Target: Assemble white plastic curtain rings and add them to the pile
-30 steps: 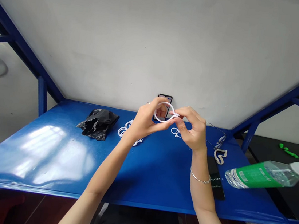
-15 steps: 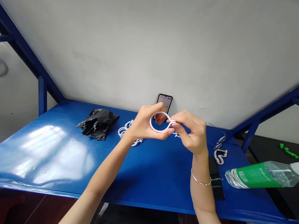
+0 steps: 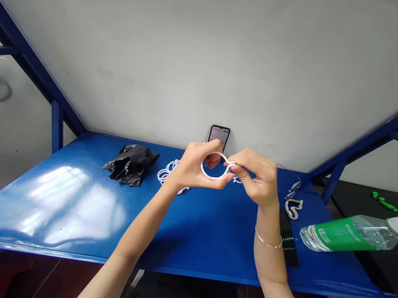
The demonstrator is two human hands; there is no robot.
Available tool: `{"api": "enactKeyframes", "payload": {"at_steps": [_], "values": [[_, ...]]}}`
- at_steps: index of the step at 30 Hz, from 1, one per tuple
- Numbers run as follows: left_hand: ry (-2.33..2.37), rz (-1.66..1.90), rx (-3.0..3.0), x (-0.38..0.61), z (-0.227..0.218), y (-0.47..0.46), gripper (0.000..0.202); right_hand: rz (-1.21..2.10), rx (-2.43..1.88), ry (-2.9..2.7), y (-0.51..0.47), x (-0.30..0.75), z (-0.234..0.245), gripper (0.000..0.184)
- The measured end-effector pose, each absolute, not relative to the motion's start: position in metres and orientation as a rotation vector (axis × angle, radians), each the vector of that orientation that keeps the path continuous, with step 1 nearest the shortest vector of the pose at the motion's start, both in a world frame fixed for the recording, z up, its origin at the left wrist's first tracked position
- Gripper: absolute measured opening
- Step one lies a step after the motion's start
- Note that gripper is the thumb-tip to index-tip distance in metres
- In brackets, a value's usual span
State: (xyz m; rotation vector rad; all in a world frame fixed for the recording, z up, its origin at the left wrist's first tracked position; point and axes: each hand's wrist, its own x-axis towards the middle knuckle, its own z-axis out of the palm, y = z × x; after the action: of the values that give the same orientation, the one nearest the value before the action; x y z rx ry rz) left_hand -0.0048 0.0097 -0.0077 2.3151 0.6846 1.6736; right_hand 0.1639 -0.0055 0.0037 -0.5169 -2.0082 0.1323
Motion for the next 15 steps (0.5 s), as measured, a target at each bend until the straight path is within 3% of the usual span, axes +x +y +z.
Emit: {"api": "enactKeyframes", "payload": {"at_steps": [15], "values": [[0.745,1.615,2.257,-0.0070,-0.0040,0.0098,0.048,0.080,-0.562,-1.955,-0.0041,0.1611,0.0022,0.010]]}}
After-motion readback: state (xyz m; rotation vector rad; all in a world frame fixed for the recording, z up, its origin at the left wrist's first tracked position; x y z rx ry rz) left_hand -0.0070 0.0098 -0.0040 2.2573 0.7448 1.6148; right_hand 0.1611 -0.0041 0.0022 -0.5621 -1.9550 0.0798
